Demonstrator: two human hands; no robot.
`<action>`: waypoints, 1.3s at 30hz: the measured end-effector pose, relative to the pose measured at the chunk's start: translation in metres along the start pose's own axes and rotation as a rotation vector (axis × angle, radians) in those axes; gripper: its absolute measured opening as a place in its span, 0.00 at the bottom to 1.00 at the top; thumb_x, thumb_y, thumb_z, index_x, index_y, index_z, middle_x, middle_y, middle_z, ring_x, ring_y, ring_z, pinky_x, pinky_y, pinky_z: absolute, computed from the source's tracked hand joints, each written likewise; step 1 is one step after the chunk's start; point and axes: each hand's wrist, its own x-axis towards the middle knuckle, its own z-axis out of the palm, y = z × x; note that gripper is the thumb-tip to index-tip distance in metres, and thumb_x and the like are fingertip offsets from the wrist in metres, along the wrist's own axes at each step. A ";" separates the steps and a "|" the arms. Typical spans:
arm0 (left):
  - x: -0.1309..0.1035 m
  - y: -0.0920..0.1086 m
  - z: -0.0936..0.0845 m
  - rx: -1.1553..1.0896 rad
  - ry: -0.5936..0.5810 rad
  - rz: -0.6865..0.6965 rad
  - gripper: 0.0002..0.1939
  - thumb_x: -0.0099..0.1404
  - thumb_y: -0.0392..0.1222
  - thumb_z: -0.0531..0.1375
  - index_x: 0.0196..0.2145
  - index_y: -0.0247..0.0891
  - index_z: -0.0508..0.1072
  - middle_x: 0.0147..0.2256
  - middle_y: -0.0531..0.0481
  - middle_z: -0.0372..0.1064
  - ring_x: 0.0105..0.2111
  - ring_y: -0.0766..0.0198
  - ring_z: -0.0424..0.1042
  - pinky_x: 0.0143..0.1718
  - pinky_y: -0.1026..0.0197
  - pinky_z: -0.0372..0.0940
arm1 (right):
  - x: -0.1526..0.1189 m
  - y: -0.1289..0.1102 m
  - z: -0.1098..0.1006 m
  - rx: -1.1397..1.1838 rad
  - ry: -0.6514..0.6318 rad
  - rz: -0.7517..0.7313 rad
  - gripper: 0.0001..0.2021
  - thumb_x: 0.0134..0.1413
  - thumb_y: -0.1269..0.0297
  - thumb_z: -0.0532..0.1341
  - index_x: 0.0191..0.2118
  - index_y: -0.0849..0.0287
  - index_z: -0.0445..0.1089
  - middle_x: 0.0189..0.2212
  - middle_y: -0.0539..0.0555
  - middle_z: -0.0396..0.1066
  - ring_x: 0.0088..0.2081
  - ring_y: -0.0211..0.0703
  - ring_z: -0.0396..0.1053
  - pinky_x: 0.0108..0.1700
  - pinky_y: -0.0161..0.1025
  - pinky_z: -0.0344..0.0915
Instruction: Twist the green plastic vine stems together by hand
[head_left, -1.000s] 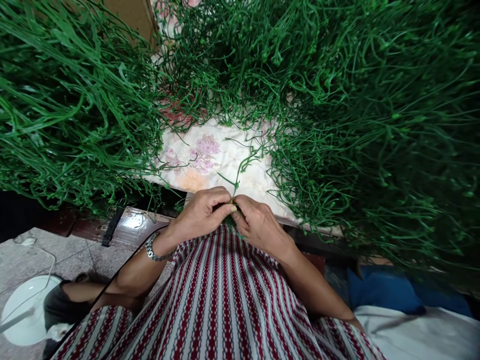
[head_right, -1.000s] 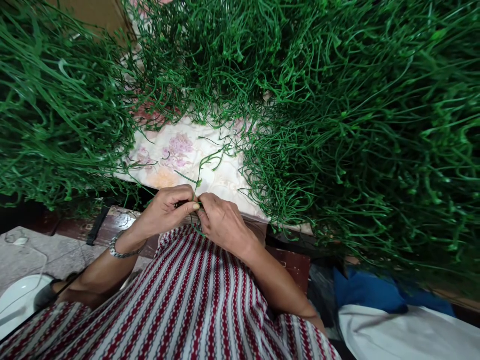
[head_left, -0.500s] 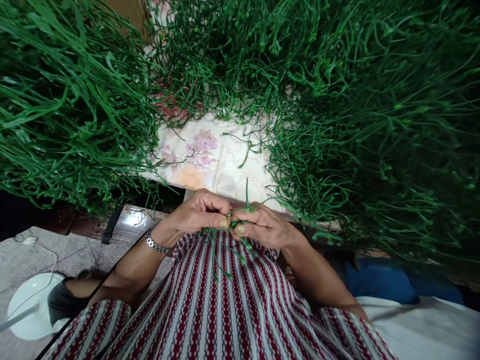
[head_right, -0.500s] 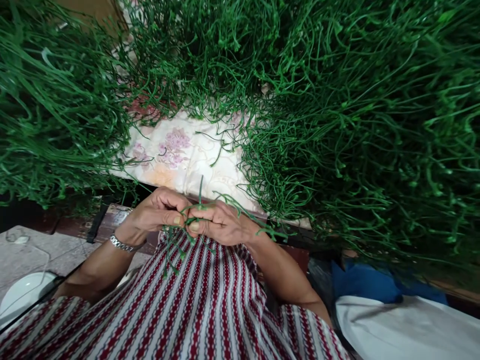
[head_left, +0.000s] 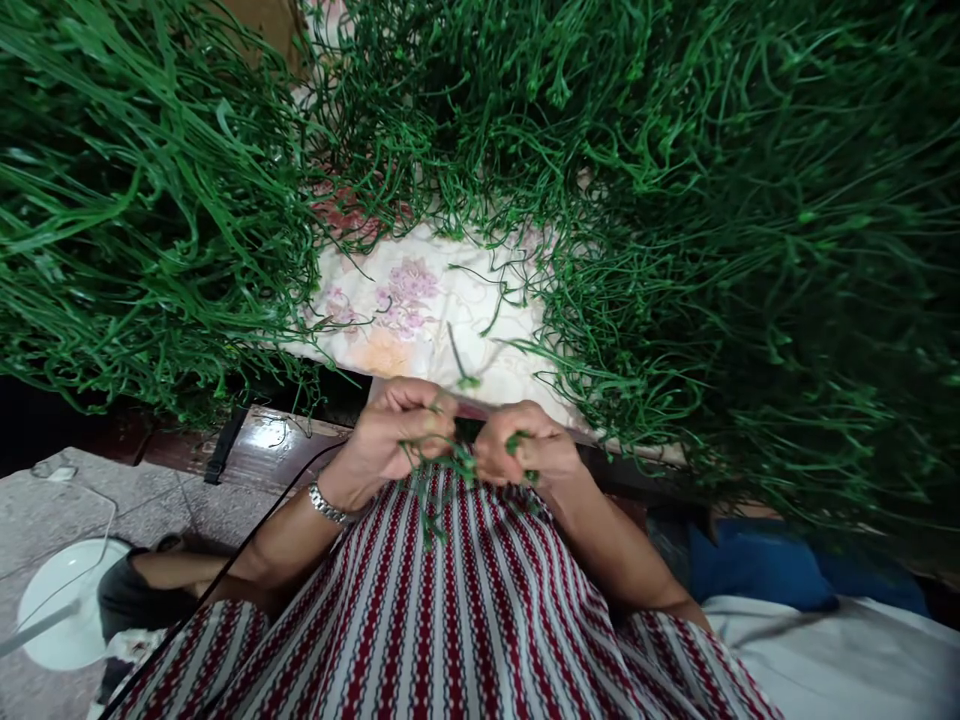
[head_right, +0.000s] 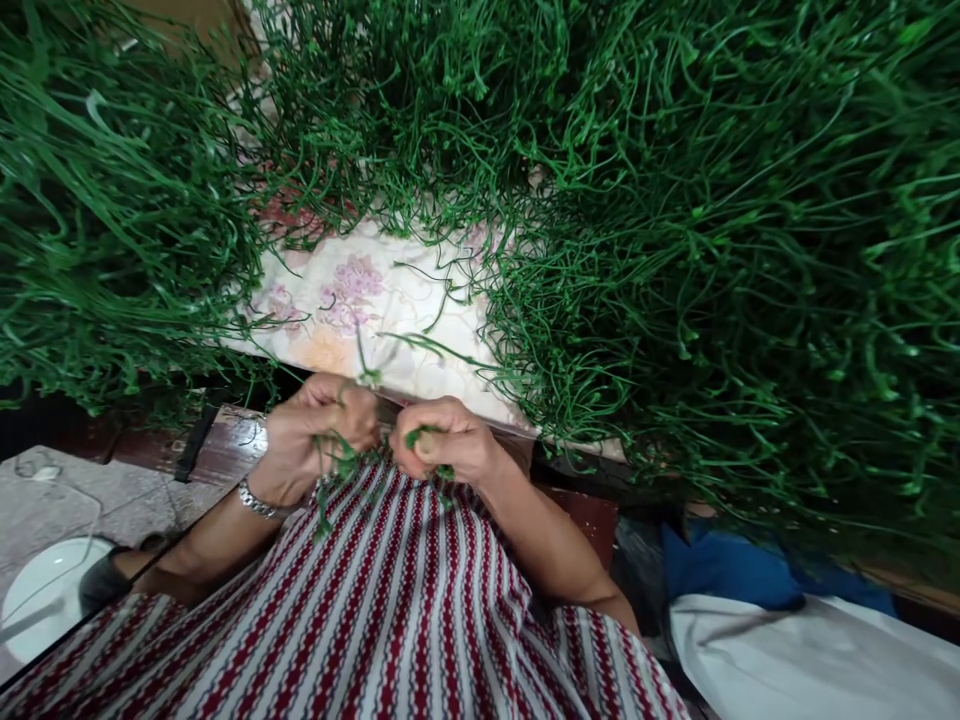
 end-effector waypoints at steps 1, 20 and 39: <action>0.000 0.003 0.000 -0.013 0.023 0.052 0.12 0.47 0.42 0.67 0.17 0.32 0.71 0.14 0.56 0.56 0.12 0.77 0.50 0.14 0.70 0.47 | -0.001 -0.001 -0.001 -0.003 0.032 -0.040 0.17 0.52 0.54 0.60 0.21 0.61 0.64 0.13 0.45 0.56 0.14 0.29 0.50 0.17 0.30 0.50; 0.019 -0.007 0.010 0.931 0.316 0.698 0.08 0.58 0.36 0.60 0.22 0.37 0.70 0.24 0.53 0.59 0.29 0.67 0.61 0.30 0.63 0.57 | 0.016 -0.019 0.007 -0.676 0.434 0.124 0.19 0.52 0.47 0.57 0.31 0.61 0.64 0.23 0.46 0.56 0.25 0.31 0.54 0.27 0.30 0.54; 0.021 -0.015 0.013 0.699 0.264 0.550 0.05 0.56 0.38 0.63 0.23 0.38 0.75 0.24 0.53 0.65 0.25 0.69 0.63 0.26 0.65 0.59 | 0.011 0.001 0.013 -0.241 0.353 0.163 0.12 0.49 0.59 0.63 0.32 0.63 0.65 0.25 0.46 0.62 0.27 0.30 0.59 0.32 0.30 0.57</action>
